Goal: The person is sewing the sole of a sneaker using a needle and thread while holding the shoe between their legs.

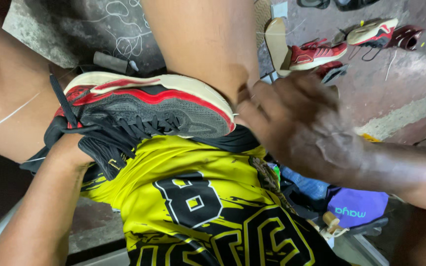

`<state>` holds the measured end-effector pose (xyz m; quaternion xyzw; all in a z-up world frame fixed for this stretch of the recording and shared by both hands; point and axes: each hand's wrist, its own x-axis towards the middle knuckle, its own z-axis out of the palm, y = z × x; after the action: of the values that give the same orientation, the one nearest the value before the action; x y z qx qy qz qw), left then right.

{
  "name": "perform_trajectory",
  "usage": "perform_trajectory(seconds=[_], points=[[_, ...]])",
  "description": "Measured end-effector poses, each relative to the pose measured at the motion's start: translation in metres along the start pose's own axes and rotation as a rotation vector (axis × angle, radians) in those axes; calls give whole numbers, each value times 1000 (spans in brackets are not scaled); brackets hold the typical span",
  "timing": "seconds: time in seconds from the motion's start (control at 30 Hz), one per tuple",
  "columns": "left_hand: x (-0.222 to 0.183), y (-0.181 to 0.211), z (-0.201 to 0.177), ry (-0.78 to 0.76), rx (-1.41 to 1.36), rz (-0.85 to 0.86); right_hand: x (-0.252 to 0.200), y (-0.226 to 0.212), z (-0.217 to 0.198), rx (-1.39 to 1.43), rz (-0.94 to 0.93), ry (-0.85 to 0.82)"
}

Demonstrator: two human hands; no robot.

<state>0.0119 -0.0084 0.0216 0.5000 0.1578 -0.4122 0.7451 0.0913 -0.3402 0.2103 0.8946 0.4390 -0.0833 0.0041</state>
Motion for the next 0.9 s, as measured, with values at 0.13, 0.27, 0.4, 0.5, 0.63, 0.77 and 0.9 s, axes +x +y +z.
perform_trajectory(seconds=[0.13,0.27,0.4,0.5,0.63,0.77,0.9], points=[[-13,4,-6,33,55,3,5,7,-4,121,-101,0],[-23,8,-9,63,104,4,4,23,1,71,-142,57],[-26,15,-13,86,168,14,1,29,1,-11,-107,48],[-30,16,-12,100,220,0,-1,32,6,-15,-109,39],[-39,24,-10,127,361,-28,-5,47,11,81,-86,75],[-56,34,-6,172,595,-72,-16,62,12,95,-18,1],[-80,51,-8,169,900,-111,-22,60,22,279,-49,48]])
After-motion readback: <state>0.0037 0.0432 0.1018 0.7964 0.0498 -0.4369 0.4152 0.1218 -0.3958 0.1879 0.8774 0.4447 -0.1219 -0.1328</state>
